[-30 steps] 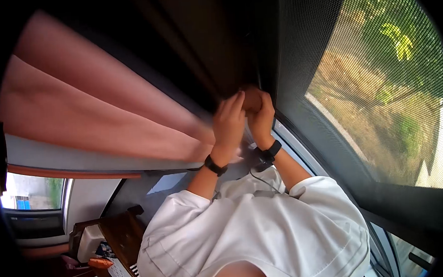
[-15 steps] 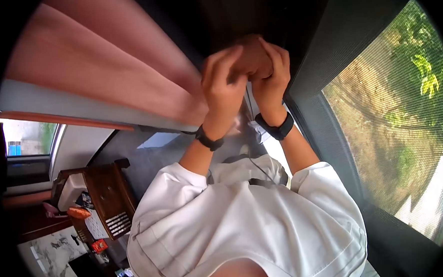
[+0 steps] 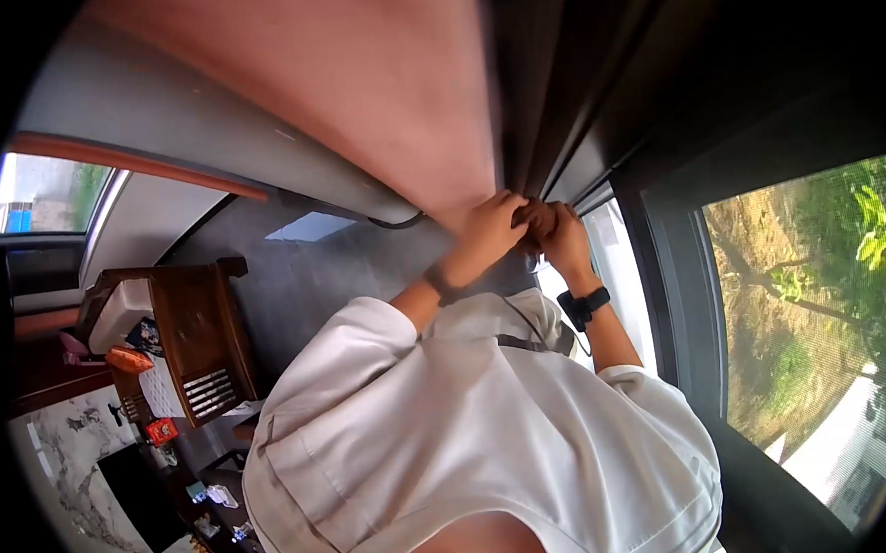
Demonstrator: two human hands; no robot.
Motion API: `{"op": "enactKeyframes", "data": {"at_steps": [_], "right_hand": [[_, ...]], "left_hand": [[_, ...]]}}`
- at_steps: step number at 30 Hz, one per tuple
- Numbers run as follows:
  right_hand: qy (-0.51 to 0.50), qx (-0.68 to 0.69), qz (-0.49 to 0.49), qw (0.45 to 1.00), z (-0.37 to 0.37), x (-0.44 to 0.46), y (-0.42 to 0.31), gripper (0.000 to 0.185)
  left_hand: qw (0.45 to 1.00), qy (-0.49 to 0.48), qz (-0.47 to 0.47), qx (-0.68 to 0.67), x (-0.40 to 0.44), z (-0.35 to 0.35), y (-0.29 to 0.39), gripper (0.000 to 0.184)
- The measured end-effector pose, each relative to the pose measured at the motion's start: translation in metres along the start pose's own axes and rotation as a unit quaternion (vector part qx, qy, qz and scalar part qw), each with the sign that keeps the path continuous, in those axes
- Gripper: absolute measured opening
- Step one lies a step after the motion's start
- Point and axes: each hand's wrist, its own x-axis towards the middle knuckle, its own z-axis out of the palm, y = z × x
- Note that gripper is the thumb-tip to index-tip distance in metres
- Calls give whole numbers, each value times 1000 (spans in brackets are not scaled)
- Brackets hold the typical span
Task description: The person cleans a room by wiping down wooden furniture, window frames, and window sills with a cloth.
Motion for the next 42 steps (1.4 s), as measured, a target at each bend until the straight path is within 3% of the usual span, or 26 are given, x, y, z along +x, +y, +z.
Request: {"op": "enactKeyframes", "data": {"at_steps": [3,5,7,8,9,10,12,15,22,28,34,39,42], "right_hand": [[-140,14,20,990,27,-5,-40,24],[-198,47,-38,978,49,-1,-75,21],[-216,39,-62,974,86,7,-102,32],[-232,44,-74,969,108,13,-110,42],[-190,28,-145,971,134,19,-116,42],[-209,53,-119,969,149,26,-144,43],[-170,54,-133,975,189,44,-189,55],[-73,76,-252,962,234,76,-282,62],[164,103,-451,871,296,137,-446,66],[260,81,-475,837,339,147,-439,52],[149,55,-423,892,370,131,-385,64],[84,37,-424,901,365,129,-411,68],[129,65,-476,867,342,138,-444,70]], "left_hand": [[999,-50,-5,0,-40,-27,-48,33],[999,-19,0,-47,-62,-57,-75,34],[998,0,6,-64,-73,-97,-106,37],[997,-6,-37,-68,-79,-117,-120,39],[994,-12,-80,-72,-82,-152,-118,40],[989,-19,-123,-76,-85,-181,-125,41],[992,60,-76,-76,-90,-223,-165,41],[980,181,-14,-75,-90,-315,-182,49],[893,406,194,-12,-63,-461,-213,57],[895,380,233,-2,-55,-478,-258,53],[941,300,157,-2,-79,-436,-310,50],[927,352,127,-7,-92,-443,-311,52],[890,419,181,0,-71,-467,-277,52]]}}
